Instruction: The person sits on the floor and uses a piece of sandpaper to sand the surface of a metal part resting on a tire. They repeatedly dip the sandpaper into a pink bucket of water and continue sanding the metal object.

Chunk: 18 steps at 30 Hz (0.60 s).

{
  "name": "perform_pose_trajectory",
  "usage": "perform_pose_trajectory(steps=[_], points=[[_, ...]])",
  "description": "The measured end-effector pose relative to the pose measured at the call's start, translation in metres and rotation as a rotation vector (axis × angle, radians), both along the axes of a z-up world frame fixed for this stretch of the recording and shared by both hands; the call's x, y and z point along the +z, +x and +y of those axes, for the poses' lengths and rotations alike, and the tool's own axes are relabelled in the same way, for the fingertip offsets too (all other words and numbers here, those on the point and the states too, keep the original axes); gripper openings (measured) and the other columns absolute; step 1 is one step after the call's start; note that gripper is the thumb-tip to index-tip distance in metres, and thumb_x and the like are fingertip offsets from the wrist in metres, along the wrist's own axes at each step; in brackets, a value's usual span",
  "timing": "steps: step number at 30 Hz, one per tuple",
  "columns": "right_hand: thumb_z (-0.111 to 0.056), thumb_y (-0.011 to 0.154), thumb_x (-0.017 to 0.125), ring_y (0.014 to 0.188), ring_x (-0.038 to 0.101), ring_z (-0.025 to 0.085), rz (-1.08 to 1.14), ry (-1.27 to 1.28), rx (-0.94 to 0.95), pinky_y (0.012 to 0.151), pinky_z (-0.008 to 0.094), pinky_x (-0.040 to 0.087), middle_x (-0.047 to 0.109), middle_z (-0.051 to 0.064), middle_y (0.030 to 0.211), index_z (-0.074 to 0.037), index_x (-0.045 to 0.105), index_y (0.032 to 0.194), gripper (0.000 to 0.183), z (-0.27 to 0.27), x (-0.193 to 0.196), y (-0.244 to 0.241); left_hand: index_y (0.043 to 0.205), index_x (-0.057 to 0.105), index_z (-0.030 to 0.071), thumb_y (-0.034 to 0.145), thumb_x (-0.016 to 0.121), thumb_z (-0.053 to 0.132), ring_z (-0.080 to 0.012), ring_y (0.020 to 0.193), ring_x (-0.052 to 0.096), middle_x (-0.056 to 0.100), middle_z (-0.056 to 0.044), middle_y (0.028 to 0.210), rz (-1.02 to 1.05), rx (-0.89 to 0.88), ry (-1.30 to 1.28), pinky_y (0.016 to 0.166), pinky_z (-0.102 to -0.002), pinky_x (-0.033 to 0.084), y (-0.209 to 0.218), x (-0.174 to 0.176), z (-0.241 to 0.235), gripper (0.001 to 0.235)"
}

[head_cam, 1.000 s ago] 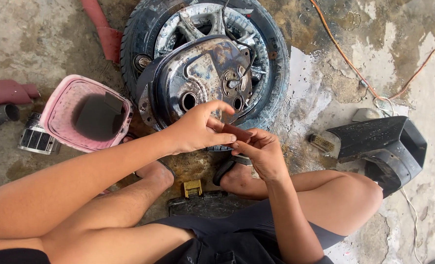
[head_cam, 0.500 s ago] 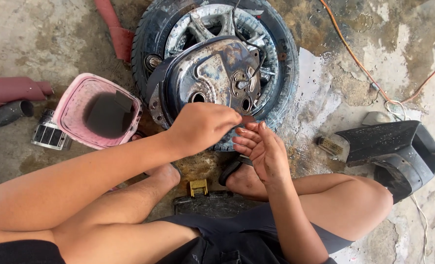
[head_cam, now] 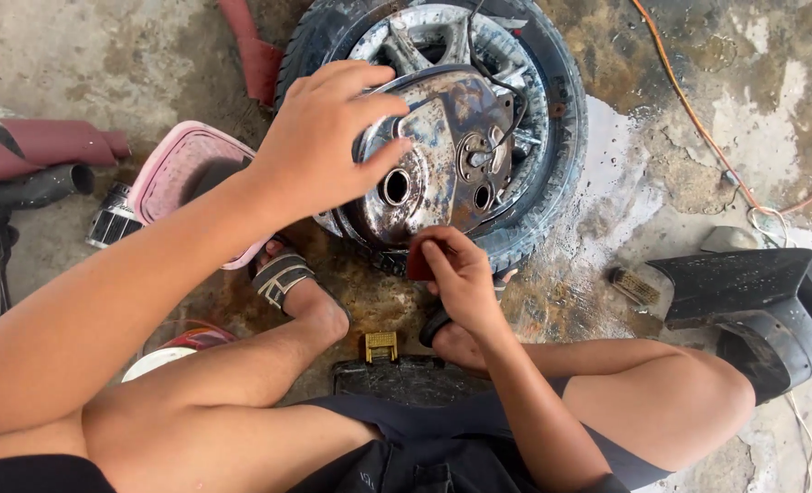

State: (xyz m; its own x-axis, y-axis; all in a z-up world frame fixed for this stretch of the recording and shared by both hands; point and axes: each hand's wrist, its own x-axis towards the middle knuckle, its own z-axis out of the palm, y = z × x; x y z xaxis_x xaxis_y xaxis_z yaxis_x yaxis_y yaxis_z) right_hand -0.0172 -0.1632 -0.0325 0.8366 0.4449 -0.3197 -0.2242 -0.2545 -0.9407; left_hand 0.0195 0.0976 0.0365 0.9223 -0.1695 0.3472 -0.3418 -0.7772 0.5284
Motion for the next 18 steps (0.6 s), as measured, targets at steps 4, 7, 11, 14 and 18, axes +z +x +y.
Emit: perform_pose_trajectory(steps=[4, 7, 11, 14, 18], points=[[-0.017, 0.101, 0.06, 0.087, 0.07, 0.018, -0.052, -0.035, -0.036, 0.067, 0.032, 0.063, 0.071, 0.01, 0.1, -0.007, 0.066, 0.119, 0.021, 0.025, 0.002, 0.011, 0.141, 0.061, 0.004, 0.105, 0.067, 0.034, -0.0401, 0.141, 0.044, 0.05, -0.024, 0.149, 0.108, 0.041, -0.036, 0.101, -0.065, 0.041, 0.016, -0.038, 0.003, 0.048], [-0.017, 0.097, 0.068, 0.074, 0.073, 0.021, -0.212, -0.11, -0.125, 0.064, 0.033, 0.065, 0.069, 0.013, 0.092, -0.008, 0.05, 0.12, 0.031, 0.034, 0.007, 0.008, 0.151, 0.048, 0.009, 0.106, 0.063, 0.04, -0.0399, 0.149, 0.033, 0.038, -0.023, 0.159, 0.214, 0.074, -0.089, 0.105, -0.069, 0.036, 0.026, -0.057, -0.004, 0.056], [-0.014, 0.097, 0.069, 0.081, 0.075, 0.022, -0.386, -0.155, -0.153, 0.068, 0.032, 0.067, 0.072, 0.015, 0.096, -0.003, 0.059, 0.118, 0.026, 0.03, -0.011, 0.0, 0.154, 0.041, 0.003, 0.107, 0.054, 0.043, -0.0379, 0.143, 0.041, 0.04, -0.022, 0.158, 0.35, 0.082, -0.099, 0.105, -0.055, 0.044, 0.034, -0.067, -0.013, 0.063], [-0.006, 0.098, 0.068, 0.088, 0.072, 0.025, -0.629, -0.132, -0.121, 0.072, 0.033, 0.063, 0.068, 0.014, 0.1, 0.0, 0.067, 0.113, 0.016, 0.03, -0.025, -0.003, 0.151, 0.046, 0.003, 0.107, 0.056, 0.038, -0.0375, 0.132, 0.055, 0.049, -0.019, 0.152, 0.263, 0.086, -0.09, 0.095, -0.054, 0.052, 0.034, -0.072, -0.012, 0.057], [0.003, 0.098, 0.069, 0.088, 0.063, 0.027, -0.937, -0.217, -0.072, 0.072, 0.037, 0.055, 0.061, 0.015, 0.102, 0.004, 0.073, 0.109, 0.012, 0.03, -0.037, -0.006, 0.149, 0.048, 0.001, 0.108, 0.057, 0.033, -0.0366, 0.127, 0.058, 0.054, -0.018, 0.148, 0.208, 0.088, -0.074, 0.094, -0.052, 0.053, 0.034, -0.075, -0.013, 0.053]])
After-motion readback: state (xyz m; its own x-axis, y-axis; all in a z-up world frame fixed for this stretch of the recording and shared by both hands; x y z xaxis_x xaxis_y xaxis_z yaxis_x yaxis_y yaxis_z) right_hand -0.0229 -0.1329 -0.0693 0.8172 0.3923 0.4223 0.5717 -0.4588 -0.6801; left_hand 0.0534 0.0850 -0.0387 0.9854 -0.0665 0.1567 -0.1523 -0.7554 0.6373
